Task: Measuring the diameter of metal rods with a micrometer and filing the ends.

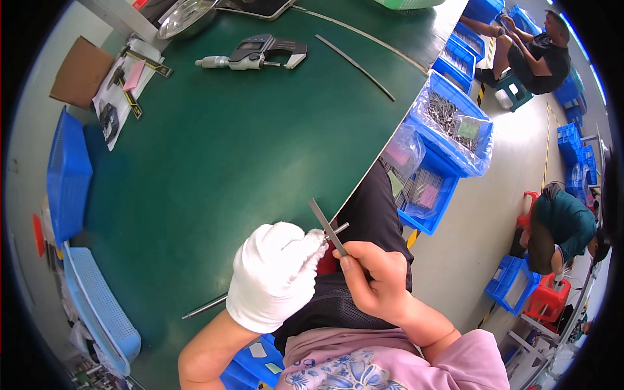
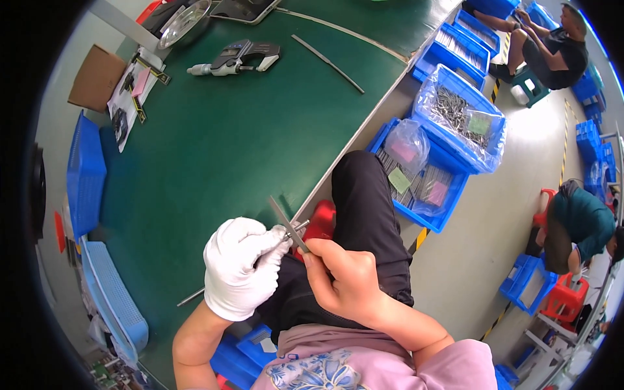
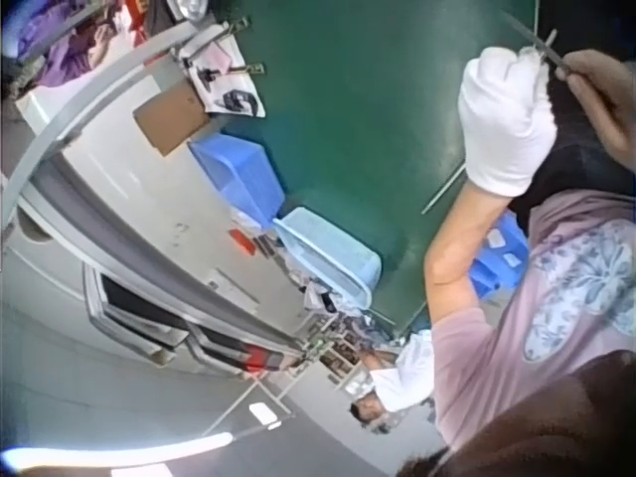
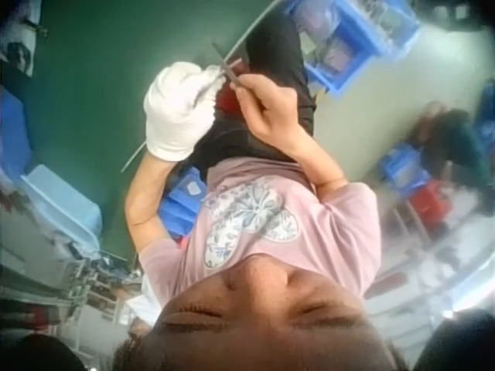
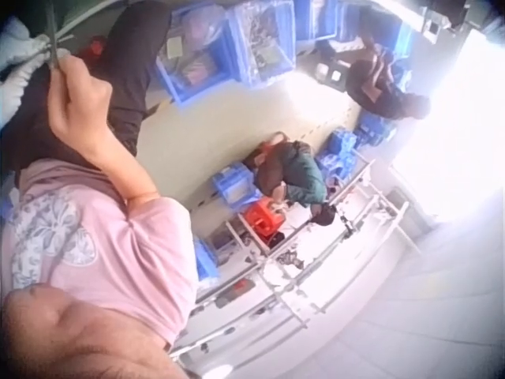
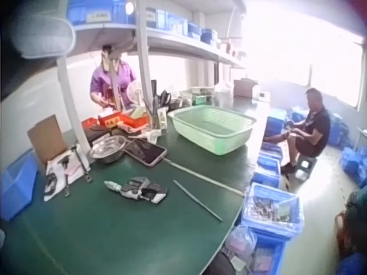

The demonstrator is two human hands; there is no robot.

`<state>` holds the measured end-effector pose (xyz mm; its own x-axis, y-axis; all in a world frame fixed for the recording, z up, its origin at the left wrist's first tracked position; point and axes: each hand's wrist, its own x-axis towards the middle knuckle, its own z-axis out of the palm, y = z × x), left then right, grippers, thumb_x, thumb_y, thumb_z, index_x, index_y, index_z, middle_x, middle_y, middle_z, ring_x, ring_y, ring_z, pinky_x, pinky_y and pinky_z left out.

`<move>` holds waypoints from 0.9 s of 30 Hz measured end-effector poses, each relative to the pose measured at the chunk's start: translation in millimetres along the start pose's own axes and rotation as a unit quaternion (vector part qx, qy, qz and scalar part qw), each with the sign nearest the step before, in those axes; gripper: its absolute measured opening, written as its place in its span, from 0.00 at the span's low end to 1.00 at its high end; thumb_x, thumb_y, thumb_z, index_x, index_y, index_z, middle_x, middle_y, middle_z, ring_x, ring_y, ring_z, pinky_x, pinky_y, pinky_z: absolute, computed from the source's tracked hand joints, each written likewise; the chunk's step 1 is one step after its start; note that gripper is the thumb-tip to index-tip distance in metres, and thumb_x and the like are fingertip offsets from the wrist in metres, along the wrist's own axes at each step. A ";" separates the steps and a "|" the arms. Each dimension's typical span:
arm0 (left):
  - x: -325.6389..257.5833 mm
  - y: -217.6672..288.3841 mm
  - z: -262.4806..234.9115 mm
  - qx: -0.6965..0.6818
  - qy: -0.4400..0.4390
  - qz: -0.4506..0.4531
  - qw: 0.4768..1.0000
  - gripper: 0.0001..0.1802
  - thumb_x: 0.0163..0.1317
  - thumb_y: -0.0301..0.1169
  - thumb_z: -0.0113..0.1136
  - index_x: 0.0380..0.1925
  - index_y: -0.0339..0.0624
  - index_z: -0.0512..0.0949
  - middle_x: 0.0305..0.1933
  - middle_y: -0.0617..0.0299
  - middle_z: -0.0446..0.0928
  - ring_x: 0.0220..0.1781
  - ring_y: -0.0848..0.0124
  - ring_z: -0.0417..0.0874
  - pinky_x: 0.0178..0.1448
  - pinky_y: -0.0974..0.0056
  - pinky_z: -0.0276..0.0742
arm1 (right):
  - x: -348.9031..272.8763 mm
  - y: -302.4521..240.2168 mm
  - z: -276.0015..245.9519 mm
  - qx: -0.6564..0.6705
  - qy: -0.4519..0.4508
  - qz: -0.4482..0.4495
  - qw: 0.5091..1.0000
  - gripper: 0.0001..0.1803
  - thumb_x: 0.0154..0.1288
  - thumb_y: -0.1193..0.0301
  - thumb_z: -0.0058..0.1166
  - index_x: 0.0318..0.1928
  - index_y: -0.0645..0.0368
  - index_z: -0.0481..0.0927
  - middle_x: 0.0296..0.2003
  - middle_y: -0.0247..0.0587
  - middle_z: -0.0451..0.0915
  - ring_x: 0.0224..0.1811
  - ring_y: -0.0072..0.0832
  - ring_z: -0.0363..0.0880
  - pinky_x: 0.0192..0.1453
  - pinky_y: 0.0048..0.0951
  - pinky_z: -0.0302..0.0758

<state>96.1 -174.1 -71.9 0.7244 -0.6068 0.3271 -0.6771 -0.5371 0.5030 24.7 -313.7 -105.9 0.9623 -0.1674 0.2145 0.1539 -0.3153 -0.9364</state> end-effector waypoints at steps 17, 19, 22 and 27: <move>0.7 1.0 -2.4 0.004 -0.011 -0.016 1.000 0.12 0.37 0.22 0.60 0.26 0.44 0.75 0.22 0.66 0.66 0.21 0.67 0.67 0.22 0.65 0.64 | -1.5 1.8 -2.9 0.051 -0.021 0.031 0.998 0.06 0.50 0.83 0.46 0.31 0.66 0.72 0.14 0.37 0.71 0.11 0.19 0.68 0.16 0.16 0.62; 1.1 0.8 -1.1 0.008 -0.006 -0.010 1.000 0.12 0.37 0.22 0.60 0.27 0.45 0.75 0.22 0.66 0.67 0.21 0.67 0.67 0.22 0.65 0.64 | -7.8 -0.6 -4.2 0.061 -0.021 0.053 0.996 0.06 0.50 0.83 0.47 0.31 0.66 0.72 0.13 0.37 0.70 0.10 0.20 0.68 0.15 0.18 0.62; 0.0 0.8 -1.1 0.014 -0.006 -0.009 1.000 0.13 0.37 0.22 0.60 0.27 0.45 0.75 0.22 0.66 0.67 0.20 0.67 0.67 0.21 0.65 0.64 | -4.3 0.1 -5.1 0.052 -0.024 0.030 0.998 0.05 0.51 0.84 0.43 0.30 0.67 0.72 0.13 0.36 0.70 0.11 0.19 0.66 0.16 0.17 0.60; 0.6 0.5 0.2 0.013 -0.002 -0.002 1.000 0.13 0.36 0.22 0.60 0.27 0.45 0.76 0.21 0.66 0.67 0.20 0.67 0.67 0.21 0.65 0.63 | -9.8 3.0 -3.9 0.054 -0.020 0.033 0.998 0.05 0.52 0.84 0.43 0.30 0.68 0.72 0.13 0.35 0.70 0.11 0.16 0.65 0.16 0.17 0.60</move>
<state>96.1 -174.8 -71.5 0.7267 -0.6067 0.3222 -0.6775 -0.5552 0.4825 14.8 -316.5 -109.7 0.9788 -0.1471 0.1428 0.1117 -0.2016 -0.9731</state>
